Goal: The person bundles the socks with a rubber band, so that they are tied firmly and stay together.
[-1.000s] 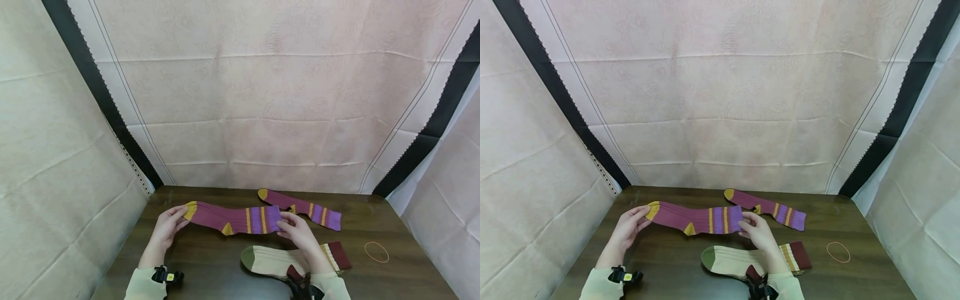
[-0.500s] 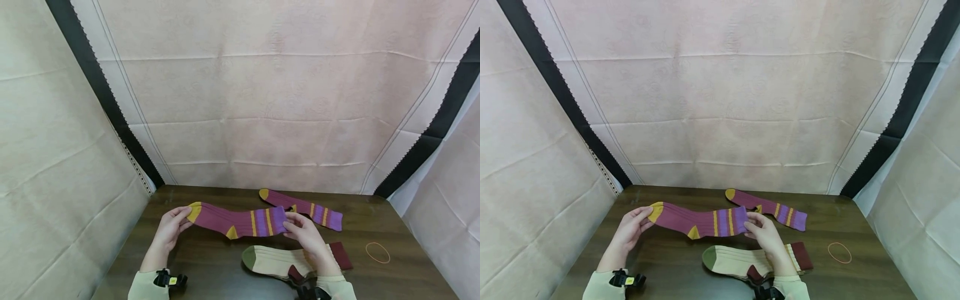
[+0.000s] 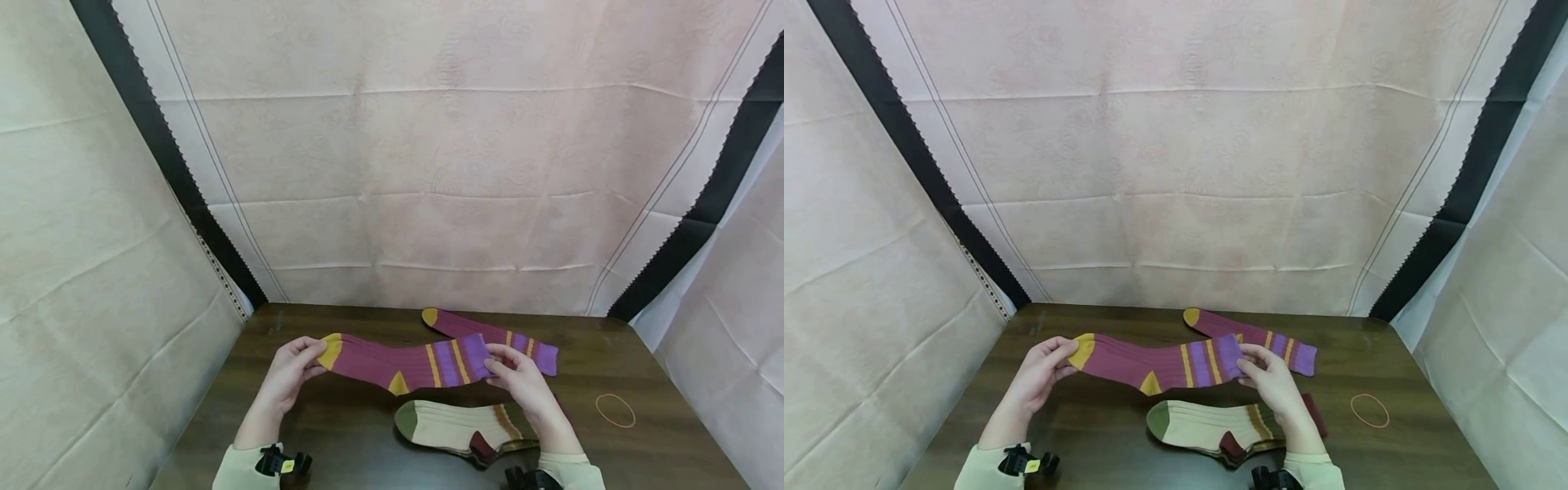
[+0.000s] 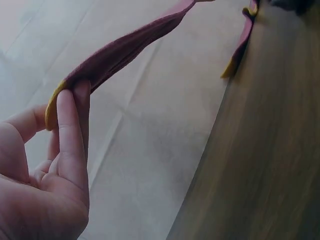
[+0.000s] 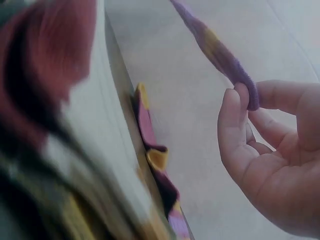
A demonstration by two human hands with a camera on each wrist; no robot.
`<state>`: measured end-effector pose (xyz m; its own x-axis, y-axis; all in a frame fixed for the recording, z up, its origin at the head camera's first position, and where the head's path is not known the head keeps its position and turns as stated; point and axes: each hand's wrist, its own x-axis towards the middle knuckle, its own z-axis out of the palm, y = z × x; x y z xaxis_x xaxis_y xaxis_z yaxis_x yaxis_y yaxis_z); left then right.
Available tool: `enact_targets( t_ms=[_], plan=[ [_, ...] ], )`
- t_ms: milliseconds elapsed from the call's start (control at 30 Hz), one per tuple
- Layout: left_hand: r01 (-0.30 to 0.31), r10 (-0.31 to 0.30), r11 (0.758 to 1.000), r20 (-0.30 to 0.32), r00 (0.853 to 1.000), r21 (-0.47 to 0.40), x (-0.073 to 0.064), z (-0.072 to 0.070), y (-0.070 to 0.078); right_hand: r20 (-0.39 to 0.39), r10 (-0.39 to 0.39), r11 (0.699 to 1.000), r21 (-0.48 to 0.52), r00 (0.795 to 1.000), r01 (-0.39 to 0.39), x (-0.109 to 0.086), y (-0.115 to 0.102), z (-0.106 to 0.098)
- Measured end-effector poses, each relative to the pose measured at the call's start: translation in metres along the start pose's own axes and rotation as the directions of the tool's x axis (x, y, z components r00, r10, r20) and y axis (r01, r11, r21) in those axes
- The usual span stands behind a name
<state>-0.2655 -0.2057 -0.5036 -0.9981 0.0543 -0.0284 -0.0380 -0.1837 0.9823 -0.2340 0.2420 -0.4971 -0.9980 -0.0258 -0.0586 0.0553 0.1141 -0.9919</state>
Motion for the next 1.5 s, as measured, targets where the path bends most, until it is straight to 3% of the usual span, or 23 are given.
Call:
enact_targets(
  t_ms=[233,700,967,1233,1500],
  plan=[
    [0.012,-0.017,0.999,0.116,0.993,0.046,-0.006,0.016,-0.001,-0.008,-0.014,1.0,-0.013,1.0,0.014,-0.007,0.004,-0.022],
    [0.072,-0.091,0.995,0.299,0.95,0.076,-0.013,0.055,-0.019,0.028,-0.019,0.996,-0.091,0.999,0.021,-0.02,0.023,-0.075],
    [0.096,-0.122,0.991,0.334,0.935,0.095,-0.017,0.071,-0.027,0.076,0.022,0.999,-0.051,0.997,-0.018,-0.028,0.027,-0.101],
    [0.114,-0.143,0.988,0.364,0.92,0.101,-0.02,0.082,-0.035,0.139,0.011,1.0,-0.01,0.99,-0.01,-0.035,0.031,-0.121],
    [0.126,-0.15,0.988,0.386,0.91,0.087,-0.028,0.096,-0.034,0.149,0.001,1.0,-0.023,0.989,0.002,-0.042,0.03,-0.14]
  ],
)
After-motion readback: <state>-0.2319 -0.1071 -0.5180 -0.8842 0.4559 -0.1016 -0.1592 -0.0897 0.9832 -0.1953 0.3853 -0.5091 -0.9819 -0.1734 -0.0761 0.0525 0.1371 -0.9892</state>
